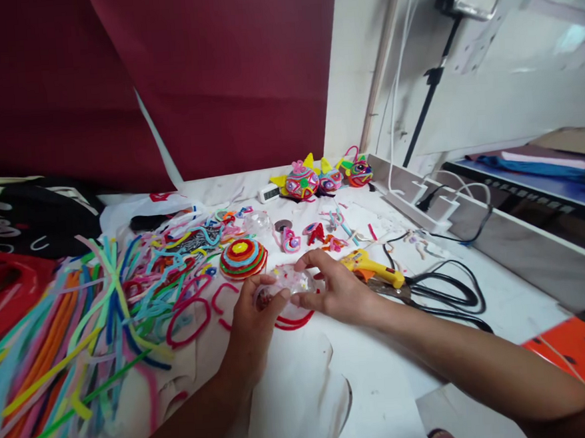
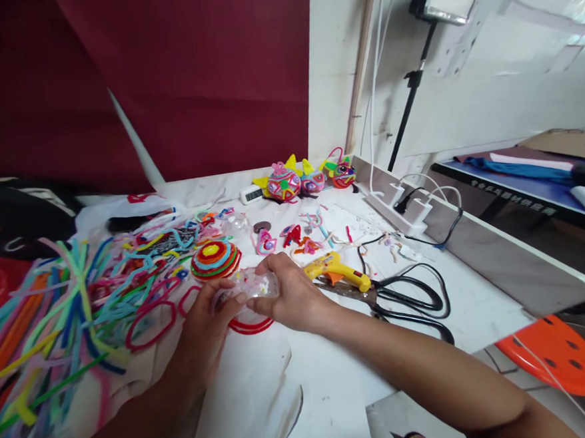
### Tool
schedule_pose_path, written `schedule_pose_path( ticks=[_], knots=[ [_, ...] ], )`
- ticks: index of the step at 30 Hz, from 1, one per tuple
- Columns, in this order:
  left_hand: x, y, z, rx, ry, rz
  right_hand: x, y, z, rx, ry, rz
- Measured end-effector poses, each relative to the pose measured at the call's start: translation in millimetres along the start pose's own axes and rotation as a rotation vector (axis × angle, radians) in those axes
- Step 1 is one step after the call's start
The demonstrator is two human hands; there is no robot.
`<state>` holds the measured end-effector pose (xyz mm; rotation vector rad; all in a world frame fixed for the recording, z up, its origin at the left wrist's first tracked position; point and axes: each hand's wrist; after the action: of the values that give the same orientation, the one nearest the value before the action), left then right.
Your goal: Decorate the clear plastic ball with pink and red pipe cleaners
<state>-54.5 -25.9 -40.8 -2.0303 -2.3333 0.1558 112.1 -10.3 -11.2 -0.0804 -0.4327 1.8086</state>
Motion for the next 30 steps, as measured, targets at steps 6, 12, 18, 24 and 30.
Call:
schedule_pose_path(
  ticks=[6,12,18,24,30],
  knots=[
    [-1.6,2.7,-5.4,0.005,-0.029,-0.020,-2.9,1.8,2.3,0.021,0.031,-0.021],
    [-3.6,4.1,-10.3,-0.044,-0.066,-0.032,-4.9,3.0,4.0,0.048,0.073,-0.040],
    [-3.9,1.4,-12.3,-0.080,-0.082,-0.003,-6.0,5.2,3.3,0.073,0.079,-0.062],
    [-2.8,0.8,-16.5,-0.081,-0.145,-0.029,-7.3,6.5,6.1,0.052,0.059,-0.087],
    [1.8,-0.9,-18.3,-0.105,-0.224,-0.054,-9.1,6.2,10.5,0.043,0.067,-0.089]
  ],
)
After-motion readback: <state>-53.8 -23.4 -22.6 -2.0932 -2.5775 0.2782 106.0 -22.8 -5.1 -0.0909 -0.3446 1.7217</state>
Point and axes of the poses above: each hand's wrist, its own x-axis towards the middle knuckle, its own y-axis out of the palm, z = x × y, and after that the axes turned 12 degrees about x, right-handed
